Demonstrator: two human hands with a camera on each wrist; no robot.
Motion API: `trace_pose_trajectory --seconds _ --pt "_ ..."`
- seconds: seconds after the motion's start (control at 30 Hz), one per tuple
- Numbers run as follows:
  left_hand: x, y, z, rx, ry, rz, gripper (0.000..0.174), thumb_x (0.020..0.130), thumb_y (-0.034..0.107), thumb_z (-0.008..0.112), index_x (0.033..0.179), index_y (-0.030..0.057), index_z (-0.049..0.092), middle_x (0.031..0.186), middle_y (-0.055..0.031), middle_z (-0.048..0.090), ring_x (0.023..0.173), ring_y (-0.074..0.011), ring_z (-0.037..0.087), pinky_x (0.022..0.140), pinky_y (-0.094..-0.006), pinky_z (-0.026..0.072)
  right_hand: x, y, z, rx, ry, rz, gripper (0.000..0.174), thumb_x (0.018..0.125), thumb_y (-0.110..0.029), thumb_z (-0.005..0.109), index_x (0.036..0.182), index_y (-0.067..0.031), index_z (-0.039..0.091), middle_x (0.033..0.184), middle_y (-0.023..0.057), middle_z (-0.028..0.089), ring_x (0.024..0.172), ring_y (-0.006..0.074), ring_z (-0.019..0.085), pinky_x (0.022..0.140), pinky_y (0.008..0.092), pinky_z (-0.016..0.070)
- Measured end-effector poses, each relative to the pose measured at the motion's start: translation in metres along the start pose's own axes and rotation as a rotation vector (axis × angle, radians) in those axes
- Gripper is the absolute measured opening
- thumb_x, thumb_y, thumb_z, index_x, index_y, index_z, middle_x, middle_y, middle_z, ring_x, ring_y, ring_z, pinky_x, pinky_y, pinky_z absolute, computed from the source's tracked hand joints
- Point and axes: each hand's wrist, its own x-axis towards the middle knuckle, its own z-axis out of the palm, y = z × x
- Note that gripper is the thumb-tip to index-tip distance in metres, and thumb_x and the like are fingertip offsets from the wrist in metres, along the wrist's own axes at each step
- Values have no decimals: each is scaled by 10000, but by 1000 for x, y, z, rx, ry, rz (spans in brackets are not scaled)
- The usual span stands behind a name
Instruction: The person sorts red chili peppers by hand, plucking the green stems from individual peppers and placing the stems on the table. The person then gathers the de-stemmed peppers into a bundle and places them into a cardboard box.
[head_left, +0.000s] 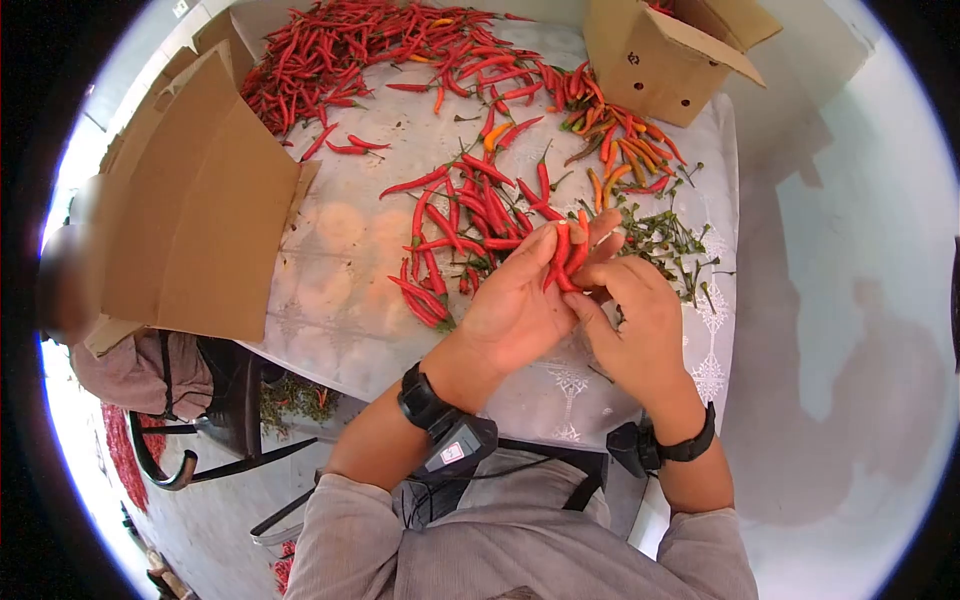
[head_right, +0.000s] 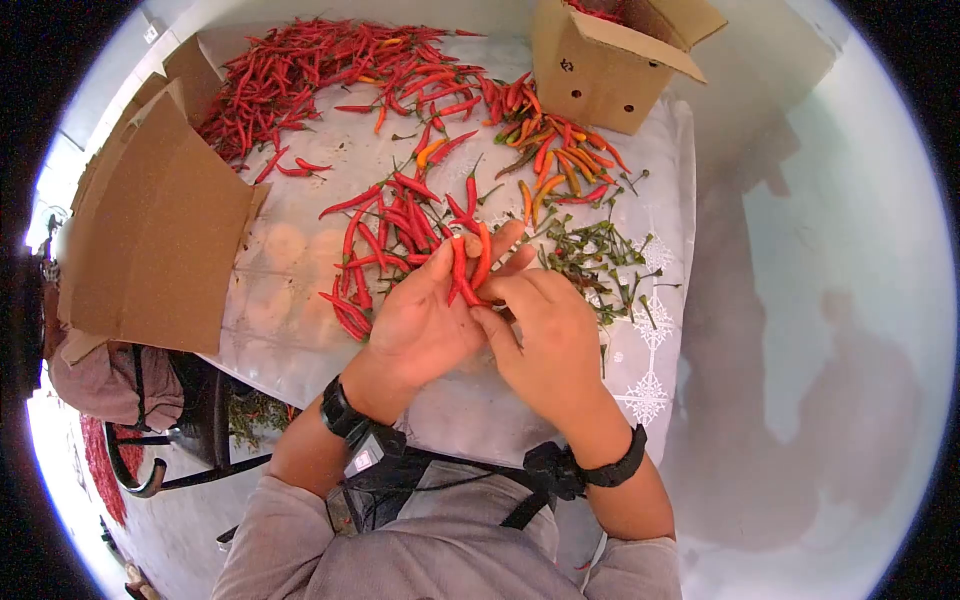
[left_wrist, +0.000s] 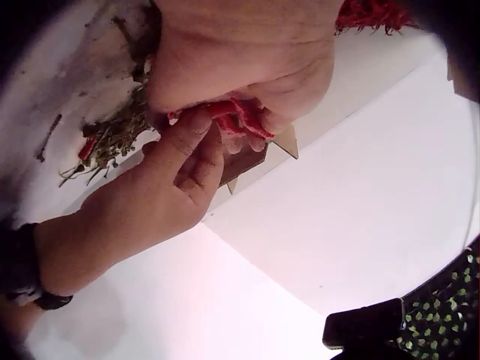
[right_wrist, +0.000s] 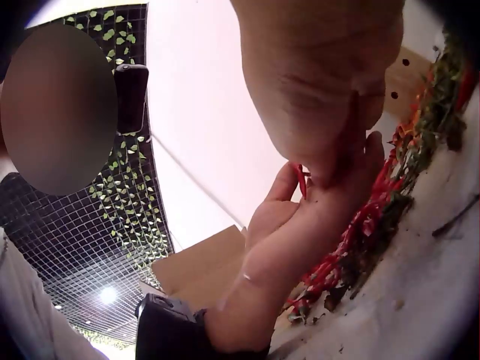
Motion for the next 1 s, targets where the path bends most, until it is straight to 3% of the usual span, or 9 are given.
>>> trace_pose_trajectory --seconds 0.13,0.23,0.37,0.47,0.6,0.63,0.7,0.87,1.0 --pt "2 11 -6 -70 -78 73 300 945 306 334 1071 105 519 1319 -65 406 1230 -231 359 1009 -404 314 0 -2 -9 188 -108 154 153 716 -98 649 827 -31 568 758 92 556 677 240 540 614 320 435" --pt "-4 23 -4 -46 139 196 220 930 256 407 983 98 550 1208 -71 514 1142 -224 469 898 -338 442 -2 0 -13 368 -144 264 149 766 -113 626 863 -19 561 773 73 558 689 179 538 618 278 426" --pt "-4 26 -2 -185 222 186 152 907 162 455 956 42 533 1116 -122 559 1081 -256 522 808 -297 509 -6 5 -8 672 -125 374 147 835 -124 584 914 -4 554 799 23 550 744 92 515 648 235 414" --pt "-13 28 -5 -189 210 116 155 903 144 456 996 60 547 1131 -112 557 1059 -241 539 798 -291 510 -5 2 -8 743 -1 390 140 843 -114 579 920 0 551 807 10 546 746 80 503 654 219 409" --pt "-34 24 -4 185 130 38 189 857 133 538 1024 48 516 879 -29 582 723 -124 586 560 -213 493 -7 5 -6 668 26 358 148 826 -109 606 913 0 556 803 9 545 718 74 504 651 212 414" --pt "-38 24 2 206 143 70 189 857 133 538 1024 48 516 879 -29 582 723 -124 586 560 -213 493 -7 2 -4 696 9 334 148 826 -109 606 913 0 556 803 9 545 718 74 504 651 212 414" --pt "-46 21 16 469 260 -3 233 817 169 615 1001 58 525 749 21 544 549 -63 521 443 -178 422 -9 -6 -3 613 -41 291 149 811 -112 627 893 -4 565 805 12 552 719 76 508 657 213 420" --pt "-56 16 22 585 268 40 243 800 172 648 983 60 532 687 28 532 479 -30 481 368 -155 349 -13 -13 2 609 -77 231 160 792 -109 646 885 -2 574 816 28 565 712 87 516 665 220 429" --pt "-73 36 42 874 320 254 217 792 146 651 955 54 543 669 18 538 470 -26 469 361 -170 348 -13 -13 0 572 -82 272 141 811 -122 628 868 -3 579 792 21 569 700 85 513 651 218 427"
